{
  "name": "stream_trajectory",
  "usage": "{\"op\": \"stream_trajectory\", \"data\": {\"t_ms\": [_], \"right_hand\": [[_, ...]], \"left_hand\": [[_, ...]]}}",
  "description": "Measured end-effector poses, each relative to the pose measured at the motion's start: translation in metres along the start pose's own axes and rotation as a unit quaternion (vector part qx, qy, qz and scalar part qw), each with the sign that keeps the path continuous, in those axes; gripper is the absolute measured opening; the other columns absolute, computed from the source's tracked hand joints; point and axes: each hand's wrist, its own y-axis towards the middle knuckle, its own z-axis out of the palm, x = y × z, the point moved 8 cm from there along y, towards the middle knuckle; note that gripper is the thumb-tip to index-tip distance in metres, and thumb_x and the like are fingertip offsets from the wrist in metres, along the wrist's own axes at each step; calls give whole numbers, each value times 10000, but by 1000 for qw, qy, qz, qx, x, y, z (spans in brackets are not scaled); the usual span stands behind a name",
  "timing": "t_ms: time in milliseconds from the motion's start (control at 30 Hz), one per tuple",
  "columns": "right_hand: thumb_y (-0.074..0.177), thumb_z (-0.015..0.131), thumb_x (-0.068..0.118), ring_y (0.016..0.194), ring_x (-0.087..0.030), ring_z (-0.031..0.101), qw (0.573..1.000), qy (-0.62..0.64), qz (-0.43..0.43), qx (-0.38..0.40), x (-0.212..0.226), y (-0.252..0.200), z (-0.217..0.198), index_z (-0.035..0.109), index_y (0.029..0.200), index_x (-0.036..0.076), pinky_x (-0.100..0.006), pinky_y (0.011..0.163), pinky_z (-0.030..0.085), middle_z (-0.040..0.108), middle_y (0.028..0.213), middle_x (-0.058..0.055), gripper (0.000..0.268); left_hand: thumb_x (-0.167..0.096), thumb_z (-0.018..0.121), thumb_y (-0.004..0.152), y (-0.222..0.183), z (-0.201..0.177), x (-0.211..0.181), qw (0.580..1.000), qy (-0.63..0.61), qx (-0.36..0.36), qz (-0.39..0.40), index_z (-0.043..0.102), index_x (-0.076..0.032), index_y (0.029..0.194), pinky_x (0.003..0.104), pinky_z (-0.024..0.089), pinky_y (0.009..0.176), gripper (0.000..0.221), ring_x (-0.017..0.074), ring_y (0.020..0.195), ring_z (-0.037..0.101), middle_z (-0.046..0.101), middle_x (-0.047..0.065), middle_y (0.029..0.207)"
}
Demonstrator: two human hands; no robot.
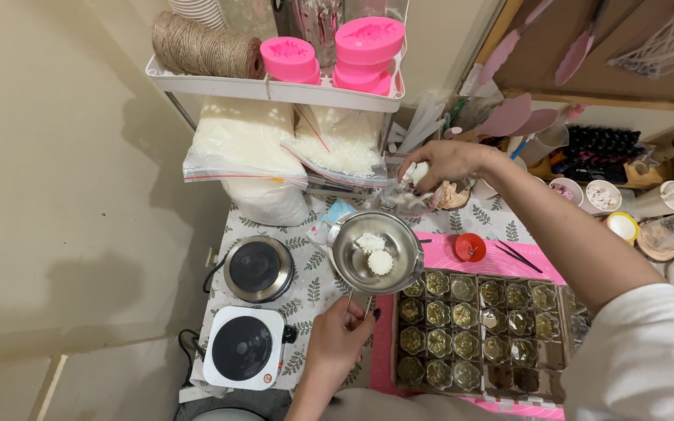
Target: Preparing and decorating small candle jars and adding wax to a melting pot.
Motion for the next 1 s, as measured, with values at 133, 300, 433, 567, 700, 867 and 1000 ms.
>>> {"op": "stream_trajectory", "data": {"t_ms": [133, 300, 433, 567, 700, 867, 1000], "right_hand": [[715, 791, 139, 820, -127, 701, 999, -21, -14, -37, 4, -12, -7, 777, 1165, 169, -296, 774, 551, 789, 902, -39, 452], [728, 776, 137, 896, -127, 725, 987, 1, -104, -123, 21, -39, -15, 778, 1105, 154, -307, 848, 562, 804, 976, -23, 377], [742, 766, 130, 867, -148, 729, 980, -40, -110, -160, 51, -64, 2, 775, 1099, 158, -317, 845, 562, 804, 972, -29, 359], [726, 784, 172, 913, -151, 741, 984, -25, -114, -137, 72, -68, 30, 774, 1095, 184, -321, 839, 574, 800, 1018, -9, 369], [793, 763, 193, 1094, -184, 710, 985, -54, -164, -30, 72, -45, 99, 781, 1135, 211, -366, 951, 535, 791, 1133, -10, 343], [851, 731, 227, 1028, -225, 721, 980, -51, -187, -44, 99, -57, 109, 683, 1268, 181, -371, 943, 561, 744, 1127, -81, 422], [921, 658, 205, 933, -259, 761, 974, -113, -108, -165, 88, -56, 33, 731, 1175, 106, -389, 885, 590, 772, 1084, -103, 283]], "left_hand": [[-173, 717, 901, -1, -1, -1, 1000, 6, -4, -1, 629, 5, 861, 290, 396, 382, 202, 116, 393, 547, 656, 68, 594], [-178, 725, 896, 2, -2, 6, 1000, -14, -2, -2, 633, 16, 854, 293, 393, 383, 219, 115, 395, 544, 659, 78, 593], [-182, 730, 892, 3, -1, 4, 1000, -8, -1, 3, 637, 20, 847, 295, 388, 382, 227, 118, 389, 542, 658, 85, 590], [-173, 729, 878, 7, -2, 0, 1000, 1, -6, 19, 643, 15, 859, 299, 393, 380, 208, 124, 385, 554, 670, 79, 593], [-169, 729, 878, 11, -2, 8, 1000, 8, -8, 7, 643, 13, 884, 299, 404, 379, 201, 128, 385, 558, 679, 82, 592], [-150, 750, 862, 4, -5, 16, 1000, 14, -23, -1, 643, 14, 879, 301, 380, 376, 196, 132, 375, 543, 658, 92, 565], [-128, 752, 852, -1, -13, 25, 999, 10, -43, -4, 646, 10, 873, 300, 370, 371, 176, 132, 361, 538, 651, 87, 535]]}}
